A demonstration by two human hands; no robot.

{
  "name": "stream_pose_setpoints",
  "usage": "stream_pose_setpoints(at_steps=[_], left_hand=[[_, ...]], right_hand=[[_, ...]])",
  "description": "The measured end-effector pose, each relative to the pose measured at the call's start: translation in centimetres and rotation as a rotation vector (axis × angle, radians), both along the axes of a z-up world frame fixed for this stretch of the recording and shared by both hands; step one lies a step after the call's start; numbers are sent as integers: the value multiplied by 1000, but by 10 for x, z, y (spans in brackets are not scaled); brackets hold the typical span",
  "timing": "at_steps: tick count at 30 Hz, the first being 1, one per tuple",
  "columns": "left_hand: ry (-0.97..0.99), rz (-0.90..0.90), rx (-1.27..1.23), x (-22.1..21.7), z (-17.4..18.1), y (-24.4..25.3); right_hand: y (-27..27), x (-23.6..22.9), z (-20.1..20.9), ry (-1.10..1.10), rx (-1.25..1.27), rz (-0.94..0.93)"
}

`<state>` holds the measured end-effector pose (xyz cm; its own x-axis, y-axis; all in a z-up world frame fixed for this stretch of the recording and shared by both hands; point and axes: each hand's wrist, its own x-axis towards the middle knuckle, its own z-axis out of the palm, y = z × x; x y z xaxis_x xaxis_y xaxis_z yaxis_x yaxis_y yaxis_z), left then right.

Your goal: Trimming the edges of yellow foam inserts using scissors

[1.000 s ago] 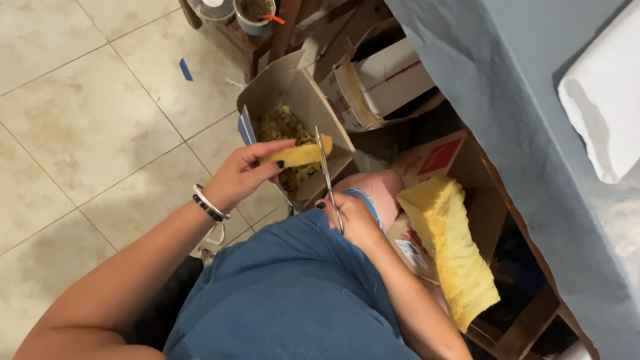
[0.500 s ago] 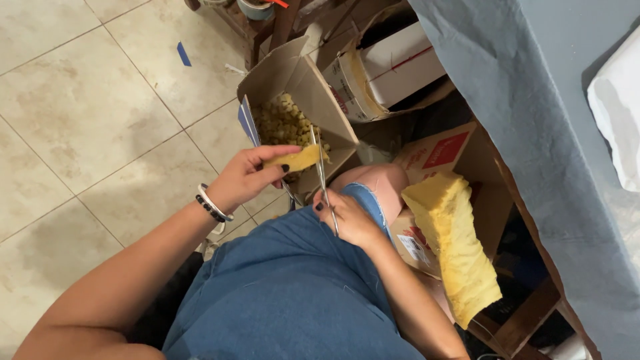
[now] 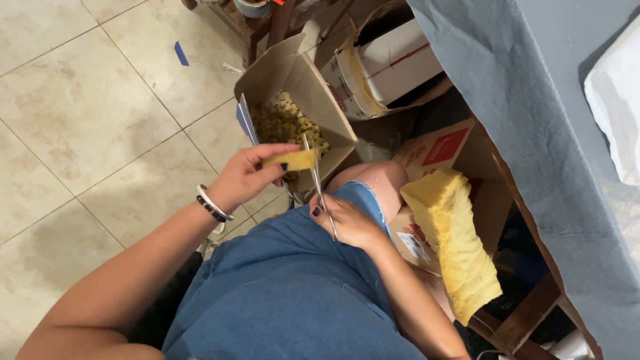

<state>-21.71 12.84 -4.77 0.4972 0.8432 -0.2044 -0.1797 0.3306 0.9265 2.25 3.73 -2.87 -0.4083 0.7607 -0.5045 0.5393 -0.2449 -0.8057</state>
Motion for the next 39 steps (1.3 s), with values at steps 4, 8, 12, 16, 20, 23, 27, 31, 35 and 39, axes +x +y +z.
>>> stream_pose_setpoints(at_steps=[4, 8, 12, 16, 20, 23, 27, 31, 35, 39], left_hand=[[30, -26, 44, -3, -4, -3], [40, 10, 50, -2, -14, 1], [12, 59, -17, -1, -32, 1], [-13, 68, -32, 9, -19, -4], [1, 37, -18, 14, -23, -3], [43, 62, -11, 10, -18, -1], [14, 121, -40, 10, -34, -1], [-36, 89, -57, 18, -32, -6], [25, 69, -53, 20, -43, -5], [107, 150, -98, 16, -31, 0]], right_hand=[[-3, -9, -1, -67, 8, -58], [-16, -8, -21, -43, -14, -255], [-14, 5, -32, 40, 5, -5], [-4, -7, -6, 3, 27, 25], [-9, -10, -22, -72, 0, -155], [-16, -11, -29, -51, -14, -229], [-17, -6, -35, 32, 39, -42], [-7, -15, -11, 34, 92, 8], [-12, -20, -27, -89, -20, -210], [-20, -17, -46, -1, -1, -219]])
